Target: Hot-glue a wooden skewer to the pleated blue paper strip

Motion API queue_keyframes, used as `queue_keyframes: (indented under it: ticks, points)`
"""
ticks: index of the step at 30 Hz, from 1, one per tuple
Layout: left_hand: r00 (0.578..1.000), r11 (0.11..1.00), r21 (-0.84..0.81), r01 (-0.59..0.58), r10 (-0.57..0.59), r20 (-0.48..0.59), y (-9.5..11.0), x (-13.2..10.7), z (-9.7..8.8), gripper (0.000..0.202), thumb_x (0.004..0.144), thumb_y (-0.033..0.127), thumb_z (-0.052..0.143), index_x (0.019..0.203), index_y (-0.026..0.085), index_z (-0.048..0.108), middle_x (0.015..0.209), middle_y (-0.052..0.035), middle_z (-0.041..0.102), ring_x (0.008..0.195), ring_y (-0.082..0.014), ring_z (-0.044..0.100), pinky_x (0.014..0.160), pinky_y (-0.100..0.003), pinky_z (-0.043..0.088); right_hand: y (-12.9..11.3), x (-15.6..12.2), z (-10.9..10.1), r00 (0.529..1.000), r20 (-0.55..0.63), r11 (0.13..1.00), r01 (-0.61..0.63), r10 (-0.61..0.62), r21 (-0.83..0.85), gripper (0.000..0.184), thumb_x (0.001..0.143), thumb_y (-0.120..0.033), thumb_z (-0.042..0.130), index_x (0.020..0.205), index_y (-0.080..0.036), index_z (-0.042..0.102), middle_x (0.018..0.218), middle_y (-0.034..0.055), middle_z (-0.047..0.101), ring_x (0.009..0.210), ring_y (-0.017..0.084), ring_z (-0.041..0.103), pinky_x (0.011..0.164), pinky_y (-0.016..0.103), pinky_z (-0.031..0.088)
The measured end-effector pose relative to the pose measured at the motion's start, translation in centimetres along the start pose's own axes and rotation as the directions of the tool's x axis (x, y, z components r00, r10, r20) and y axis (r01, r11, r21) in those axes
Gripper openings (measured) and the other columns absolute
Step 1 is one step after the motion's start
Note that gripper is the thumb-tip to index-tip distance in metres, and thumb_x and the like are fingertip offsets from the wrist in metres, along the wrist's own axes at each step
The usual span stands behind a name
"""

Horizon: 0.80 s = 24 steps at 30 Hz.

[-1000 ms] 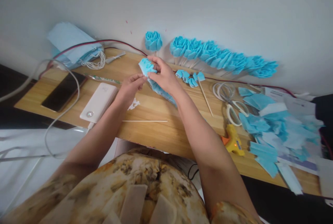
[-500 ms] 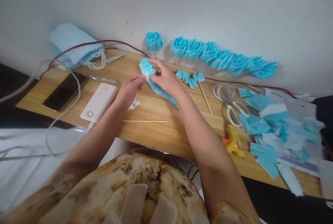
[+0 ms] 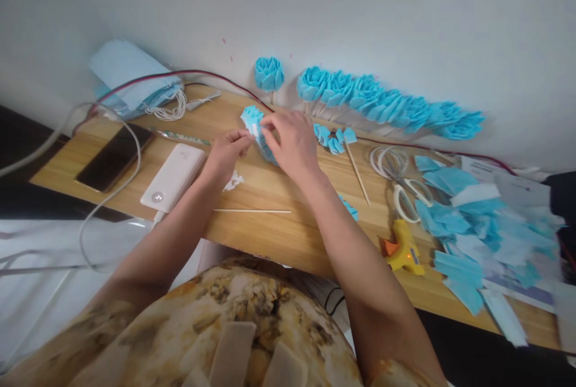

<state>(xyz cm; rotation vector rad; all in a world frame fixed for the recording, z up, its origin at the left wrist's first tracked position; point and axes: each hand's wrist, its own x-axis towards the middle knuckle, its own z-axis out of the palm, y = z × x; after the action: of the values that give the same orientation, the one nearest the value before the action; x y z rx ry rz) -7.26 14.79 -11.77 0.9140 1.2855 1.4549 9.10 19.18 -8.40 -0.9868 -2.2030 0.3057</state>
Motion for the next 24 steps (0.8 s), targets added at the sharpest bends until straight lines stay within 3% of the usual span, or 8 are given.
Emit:
queue_keyframes:
  ticks: [3,8,18,24]
  points:
    - [1.0,1.0,-0.002,0.007,-0.007,0.006,0.0,-0.1,0.1,0.008,0.073,0.022,0.071,0.069,0.018,0.066,0.061,0.0052,0.053,0.059,-0.0095,0.04,0.063,-0.025,0.034,-0.9,-0.4,-0.3,0.994,0.087,0.978,0.085,-0.07,-0.189,0.018,0.102,-0.028,0.057,0.099,-0.025,0.075,0.102,0.0077,0.076,0.105,0.029,0.065,0.102,0.049,0.041]
    - [1.0,1.0,-0.005,0.005,-0.005,0.03,0.5,-0.5,0.0,0.01,0.073,0.022,0.071,0.066,0.017,0.067,0.06,0.0049,0.053,0.062,-0.0099,0.045,0.068,-0.026,0.039,-0.9,-0.5,0.1,0.995,0.093,0.962,0.068,-0.045,-0.265,0.022,0.103,-0.028,0.056,0.097,-0.025,0.077,0.098,0.0074,0.077,0.101,0.028,0.065,0.099,0.047,0.04]
    - [1.0,1.0,0.014,-0.001,0.001,0.015,0.5,-0.5,0.2,0.008,0.071,0.022,0.071,0.065,0.018,0.067,0.065,0.0019,0.063,0.067,-0.0112,0.052,0.073,-0.025,0.046,-1.8,-0.3,0.5,0.993,0.082,0.963,-0.06,0.084,-0.262,0.015,0.098,-0.025,0.066,0.092,-0.022,0.079,0.096,0.0083,0.08,0.1,0.029,0.07,0.099,0.046,0.042]
    - [1.0,1.0,0.013,0.003,-0.004,0.014,0.4,-0.5,0.3,0.009,0.073,0.02,0.071,0.065,0.018,0.067,0.065,0.0028,0.061,0.069,-0.0115,0.054,0.075,-0.026,0.045,-1.6,-0.1,0.3,0.973,0.093,0.976,-0.205,0.211,-0.075,0.016,0.092,-0.019,0.067,0.087,-0.024,0.081,0.092,0.0038,0.082,0.089,0.024,0.073,0.084,0.037,0.048]
